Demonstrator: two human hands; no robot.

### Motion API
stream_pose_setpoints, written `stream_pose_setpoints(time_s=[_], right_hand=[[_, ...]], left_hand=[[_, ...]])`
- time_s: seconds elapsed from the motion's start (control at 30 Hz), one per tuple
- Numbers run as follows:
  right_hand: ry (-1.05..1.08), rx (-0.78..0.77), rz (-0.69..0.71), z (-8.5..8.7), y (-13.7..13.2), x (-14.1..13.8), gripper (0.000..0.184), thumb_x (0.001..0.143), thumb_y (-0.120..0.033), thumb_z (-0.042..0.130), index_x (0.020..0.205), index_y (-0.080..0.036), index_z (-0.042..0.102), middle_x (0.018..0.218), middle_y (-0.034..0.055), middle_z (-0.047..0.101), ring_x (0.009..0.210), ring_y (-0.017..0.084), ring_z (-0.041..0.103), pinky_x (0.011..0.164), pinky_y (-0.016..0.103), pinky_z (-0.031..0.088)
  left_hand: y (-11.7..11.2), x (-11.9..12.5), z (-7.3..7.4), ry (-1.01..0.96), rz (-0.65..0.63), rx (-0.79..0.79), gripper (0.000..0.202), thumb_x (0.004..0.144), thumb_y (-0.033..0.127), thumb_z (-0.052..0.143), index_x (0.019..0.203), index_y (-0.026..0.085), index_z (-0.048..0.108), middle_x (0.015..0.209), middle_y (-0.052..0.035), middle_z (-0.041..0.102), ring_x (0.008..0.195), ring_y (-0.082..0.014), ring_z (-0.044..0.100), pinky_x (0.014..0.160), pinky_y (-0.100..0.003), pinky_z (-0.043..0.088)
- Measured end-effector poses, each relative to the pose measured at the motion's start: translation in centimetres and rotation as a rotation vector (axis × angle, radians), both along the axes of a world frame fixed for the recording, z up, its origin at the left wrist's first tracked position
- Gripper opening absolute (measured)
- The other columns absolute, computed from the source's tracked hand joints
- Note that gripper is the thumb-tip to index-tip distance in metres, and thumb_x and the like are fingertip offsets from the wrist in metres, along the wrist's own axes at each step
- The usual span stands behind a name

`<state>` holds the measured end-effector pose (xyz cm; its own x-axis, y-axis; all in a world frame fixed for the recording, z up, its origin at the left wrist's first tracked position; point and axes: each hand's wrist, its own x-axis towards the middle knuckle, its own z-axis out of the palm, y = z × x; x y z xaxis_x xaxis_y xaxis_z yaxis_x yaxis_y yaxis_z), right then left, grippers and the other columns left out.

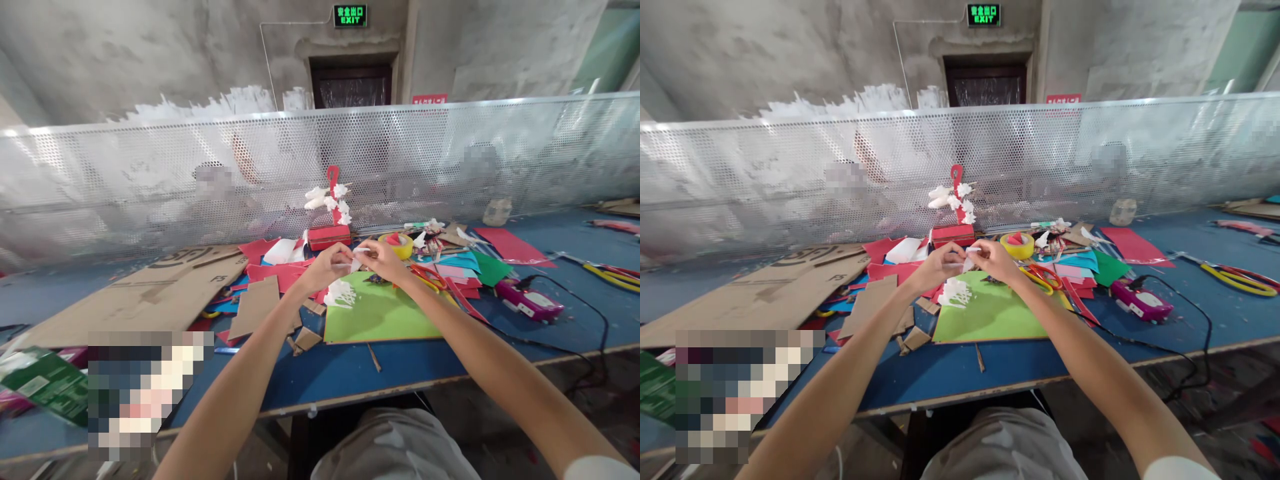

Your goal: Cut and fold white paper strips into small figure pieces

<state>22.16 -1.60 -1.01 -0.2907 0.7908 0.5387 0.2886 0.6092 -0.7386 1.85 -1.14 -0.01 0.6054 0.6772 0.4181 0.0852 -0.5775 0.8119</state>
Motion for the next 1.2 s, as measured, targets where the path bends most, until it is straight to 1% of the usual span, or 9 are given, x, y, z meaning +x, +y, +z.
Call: stream_pose_setpoints(time_s=[0.1,0.27,0.43,0.5,0.63,0.77,0.87,0.97,1.2], right_hand=[[0.013,-0.019,0.017,-0.1,0.1,0.0,0.022,0.083,-0.037,0.060,0.093,-0.019,0.059,0.075,0.0031,0.064,0.062,0.014,0.058,0.056,0.026,0.047],[0.002,-0.037,0.051,0.1,-0.1,0.0,0.017,0.083,-0.035,0.060,0.087,-0.020,0.055,0.071,0.0017,0.063,0.058,0.014,0.057,0.055,0.026,0.046],[-0.052,-0.089,0.028,0.0,-0.1,0.0,0.025,0.079,-0.031,0.063,0.099,-0.020,0.054,0.071,0.0011,0.063,0.060,0.014,0.058,0.055,0.026,0.045],[-0.072,-0.069,0.019,-0.1,0.0,0.0,0.031,0.078,-0.029,0.064,0.106,-0.019,0.054,0.081,0.0032,0.064,0.067,0.015,0.059,0.060,0.027,0.048],[-0.057,0.021,0.000,0.1,-0.2,-0.2,0.040,0.077,-0.026,0.066,0.114,-0.020,0.054,0.113,0.0097,0.060,0.090,0.017,0.061,0.078,0.033,0.052],[-0.035,0.014,0.105,0.4,-0.9,-0.5,0.043,0.079,-0.022,0.063,0.121,-0.023,0.052,0.127,0.0105,0.056,0.115,0.021,0.055,0.091,0.037,0.050],[-0.022,-0.028,0.177,0.3,-1.1,-0.9,0.045,0.080,-0.026,0.066,0.122,-0.023,0.050,0.116,0.0086,0.063,0.105,0.021,0.061,0.089,0.039,0.051],[0.018,-0.048,0.168,-0.1,-0.8,-1.1,0.041,0.080,-0.030,0.067,0.117,-0.023,0.051,0.099,0.0059,0.067,0.090,0.019,0.065,0.083,0.037,0.053],[0.048,-0.064,0.091,0.0,-0.4,-1.0,0.032,0.080,-0.029,0.066,0.109,-0.022,0.054,0.086,0.0031,0.066,0.077,0.017,0.065,0.074,0.033,0.054]], left_hand=[[-0.1,0.0,0.1,0.021,-0.001,0.053,0.024,0.077,0.017,0.062,0.101,0.017,0.057,0.089,-0.0035,0.065,0.081,-0.0127,0.061,0.073,-0.026,0.046],[0.1,0.1,-0.1,0.066,0.035,0.113,0.019,0.078,0.017,0.061,0.096,0.017,0.065,0.099,-0.0064,0.067,0.092,-0.0159,0.063,0.086,-0.033,0.048],[0.2,0.3,-0.2,0.061,0.103,0.146,0.015,0.078,0.016,0.061,0.091,0.016,0.068,0.095,-0.0061,0.068,0.091,-0.0164,0.063,0.089,-0.035,0.048],[0.2,0.3,-0.1,0.060,0.130,0.164,0.015,0.078,0.016,0.061,0.091,0.016,0.068,0.095,-0.0062,0.067,0.091,-0.0161,0.063,0.088,-0.033,0.048],[0.4,0.3,-0.1,0.046,0.203,0.186,0.011,0.077,0.019,0.062,0.087,0.015,0.066,0.095,-0.0061,0.066,0.090,-0.0158,0.062,0.084,-0.030,0.047],[0.7,0.2,-0.2,-0.075,0.186,0.064,0.015,0.078,0.026,0.063,0.087,0.014,0.060,0.082,-0.0039,0.066,0.075,-0.0132,0.061,0.073,-0.027,0.047],[0.6,0.4,-0.3,-0.166,0.157,-0.015,0.021,0.078,0.031,0.065,0.087,0.014,0.056,0.074,-0.0022,0.062,0.067,-0.0119,0.059,0.065,-0.025,0.046],[0.5,0.4,-0.2,-0.178,0.166,-0.006,0.023,0.078,0.032,0.066,0.087,0.015,0.055,0.072,-0.0009,0.060,0.063,-0.0103,0.056,0.061,-0.023,0.043],[1.0,0.4,-0.3,-0.110,0.189,0.069,0.023,0.075,0.021,0.063,0.097,0.015,0.059,0.088,-0.0035,0.062,0.073,-0.0106,0.058,0.066,-0.022,0.045]])
